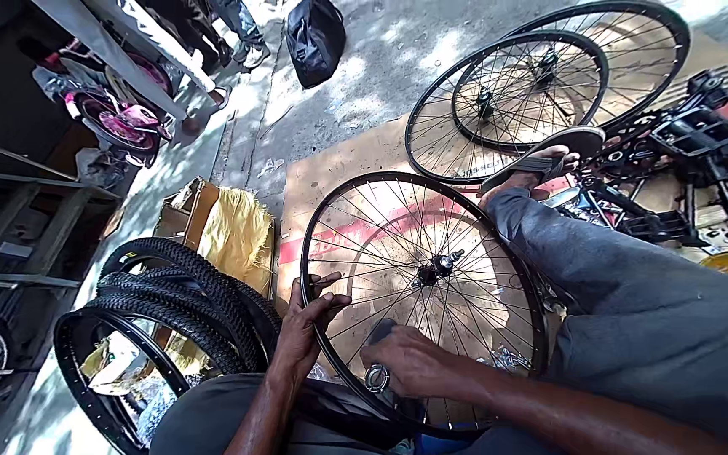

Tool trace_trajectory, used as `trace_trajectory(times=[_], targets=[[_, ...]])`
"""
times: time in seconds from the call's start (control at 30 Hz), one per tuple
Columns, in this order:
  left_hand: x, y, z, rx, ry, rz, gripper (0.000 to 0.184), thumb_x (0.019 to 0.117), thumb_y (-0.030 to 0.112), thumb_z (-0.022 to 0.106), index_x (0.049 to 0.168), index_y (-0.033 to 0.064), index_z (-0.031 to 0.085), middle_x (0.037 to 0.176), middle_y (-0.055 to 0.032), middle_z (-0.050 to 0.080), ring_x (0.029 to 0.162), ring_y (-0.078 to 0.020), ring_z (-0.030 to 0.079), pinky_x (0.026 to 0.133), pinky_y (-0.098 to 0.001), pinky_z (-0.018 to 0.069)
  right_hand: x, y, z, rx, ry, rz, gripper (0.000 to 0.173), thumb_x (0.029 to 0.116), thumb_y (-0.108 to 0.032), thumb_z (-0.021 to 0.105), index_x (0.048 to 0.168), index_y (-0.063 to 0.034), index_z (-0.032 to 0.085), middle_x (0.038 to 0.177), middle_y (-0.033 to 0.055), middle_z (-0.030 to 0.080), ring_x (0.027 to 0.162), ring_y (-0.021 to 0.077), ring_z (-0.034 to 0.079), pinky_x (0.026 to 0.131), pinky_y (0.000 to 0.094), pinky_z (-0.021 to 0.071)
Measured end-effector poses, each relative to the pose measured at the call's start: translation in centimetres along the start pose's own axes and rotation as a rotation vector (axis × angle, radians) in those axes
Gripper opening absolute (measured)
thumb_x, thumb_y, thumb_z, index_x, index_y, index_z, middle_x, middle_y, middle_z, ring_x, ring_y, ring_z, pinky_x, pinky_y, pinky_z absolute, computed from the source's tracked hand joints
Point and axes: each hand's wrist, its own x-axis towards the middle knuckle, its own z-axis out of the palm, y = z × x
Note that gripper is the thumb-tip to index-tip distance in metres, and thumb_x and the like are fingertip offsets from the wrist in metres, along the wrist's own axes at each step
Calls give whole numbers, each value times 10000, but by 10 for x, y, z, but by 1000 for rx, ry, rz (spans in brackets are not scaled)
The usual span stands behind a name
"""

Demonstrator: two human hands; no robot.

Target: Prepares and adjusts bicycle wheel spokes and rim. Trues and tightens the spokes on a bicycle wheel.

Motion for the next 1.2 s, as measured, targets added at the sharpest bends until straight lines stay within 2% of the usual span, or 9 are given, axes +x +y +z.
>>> trace_trajectory(times=[0.13,0.3,0.47,0.6,0.73,0.8,0.9,1.03,1.2], targets=[[2,0,-4,-7,-1,-1,342,1017,-19,464,1318,142,442,1416,-158,575,983,-290,718,846,-390,597,-10,12,-31,329,-153,-39,387,891,-294,812,1167,-66,665,1071,82,689,942,207,667,890,433,545],[2,-2,-3,8,-1,-3,366,1008,-8,484,1339,143,442,1422,-168,568,1000,-299,712,851,-396,595,-2,-1,0,-47,28,33,172,903,-146,671,1066,-98,648,813,113,672,794,317,675,753,540,519],[1,-2,-7,7,-14,-4,367,1010,-9,482,1342,142,447,1421,-167,574,1004,-299,714,847,-390,595,-10,8,-30,304,-156,-7,394,890,-312,812,1176,-81,672,1036,83,690,906,217,667,868,452,545],[1,-2,-3,11,-23,2,364,1019,-4,475,1351,140,435,1443,-171,551,1005,-307,711,862,-401,592,-4,-2,2,-36,41,63,157,926,-156,663,1070,-97,639,822,104,678,801,303,680,781,527,526],[0,-2,-5,23,-8,12,372,1013,-21,477,1349,134,438,1438,-163,554,995,-306,712,861,-407,595,-7,6,-30,225,-211,-22,395,908,-328,790,1181,-77,652,992,105,695,896,253,664,894,494,507],[0,-1,-5,20,-21,13,385,1007,-16,491,1356,137,435,1438,-163,554,998,-301,710,861,-403,593,-9,4,-29,281,-137,71,348,910,-292,792,1160,-92,656,987,72,700,849,210,682,810,441,569],[0,-1,-3,25,-23,22,362,1012,-2,493,1345,132,444,1430,-166,559,1080,-323,688,905,-436,580,-5,-6,-5,14,-9,103,256,891,-114,678,1145,-118,649,867,111,695,837,313,683,817,548,522],[13,5,-4,38,28,0,331,1067,247,501,1378,134,501,1427,-105,582,1276,-293,598,1024,-491,520,-13,-1,-25,141,-223,-88,371,958,-289,712,1248,-85,602,969,129,698,937,317,665,951,577,462],[19,5,1,0,124,-85,479,1099,423,407,1483,136,430,1471,-100,567,1216,-289,655,1006,-458,552,-17,9,-18,176,-228,-144,309,1070,-354,525,1134,-81,655,937,98,681,888,266,665,837,511,500]])
